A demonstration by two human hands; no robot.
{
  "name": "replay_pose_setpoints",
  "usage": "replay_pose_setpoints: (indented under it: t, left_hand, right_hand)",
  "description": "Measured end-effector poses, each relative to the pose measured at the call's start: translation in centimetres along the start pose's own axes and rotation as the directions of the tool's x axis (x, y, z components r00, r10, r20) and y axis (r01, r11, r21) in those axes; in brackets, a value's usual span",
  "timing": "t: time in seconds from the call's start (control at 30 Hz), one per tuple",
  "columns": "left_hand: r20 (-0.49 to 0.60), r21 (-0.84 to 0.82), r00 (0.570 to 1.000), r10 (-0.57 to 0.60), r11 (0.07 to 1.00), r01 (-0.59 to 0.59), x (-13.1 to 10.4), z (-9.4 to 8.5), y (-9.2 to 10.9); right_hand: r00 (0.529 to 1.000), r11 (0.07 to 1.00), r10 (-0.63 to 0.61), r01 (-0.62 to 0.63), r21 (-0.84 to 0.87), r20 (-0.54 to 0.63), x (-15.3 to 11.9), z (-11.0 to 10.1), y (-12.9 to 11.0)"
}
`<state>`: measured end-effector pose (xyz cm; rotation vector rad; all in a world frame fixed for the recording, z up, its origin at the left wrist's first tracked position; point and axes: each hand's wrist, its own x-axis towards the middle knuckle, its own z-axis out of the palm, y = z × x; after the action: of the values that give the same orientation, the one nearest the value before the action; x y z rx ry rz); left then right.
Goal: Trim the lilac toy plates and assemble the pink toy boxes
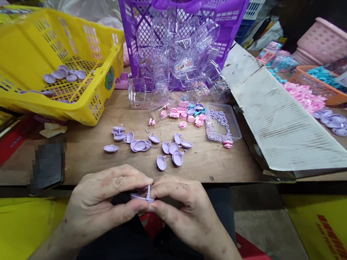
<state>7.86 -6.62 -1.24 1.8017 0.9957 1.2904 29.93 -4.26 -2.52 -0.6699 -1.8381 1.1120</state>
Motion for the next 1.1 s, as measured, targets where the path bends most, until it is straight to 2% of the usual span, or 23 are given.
replay_pose_setpoints:
  t: [0.27,0.47,0.6,0.73,0.9,1.0,1.1]
  left_hand:
    - [0.003,0.002,1.0,-0.004,1.0,0.004,-0.3,-0.1,-0.2]
    - [0.08,0.005,0.997,-0.012,1.0,0.011,-0.1,-0.4,-0.5]
    - [0.132,0.004,0.991,-0.018,1.0,0.018,-0.9,-1.0,-1.1]
    - [0.136,0.116,0.988,0.077,0.989,-0.093,-3.1,-0.9,-2.2]
    - [0.153,0.283,0.986,0.069,0.953,-0.111,-4.5,-1.1,-3.5]
    - [0.074,0.463,0.997,0.031,0.884,-0.062,-4.0,-3.0,-4.4]
    - [-0.102,0.635,0.989,-0.104,0.758,0.145,-2.9,-6.0,-6.3]
  right_hand:
    - [0.999,0.999,0.042,-0.042,0.027,0.006,-0.1,0.2,0.1]
    - [0.996,0.996,0.081,-0.082,0.043,0.02,-0.2,-0.3,0.5]
    - [1.0,0.999,0.022,-0.022,-0.023,-0.014,-0.3,-0.9,0.9]
    - [1.0,0.996,0.03,-0.029,-0.083,0.008,-0.5,-0.6,1.5]
    - [0.996,0.979,0.082,-0.086,-0.183,-0.032,-0.8,0.4,2.7]
    - [0.994,0.956,0.091,-0.105,-0.274,-0.061,-0.6,-0.6,3.6]
    - [0.979,0.904,0.132,-0.184,-0.386,-0.157,0.7,-3.2,5.1]
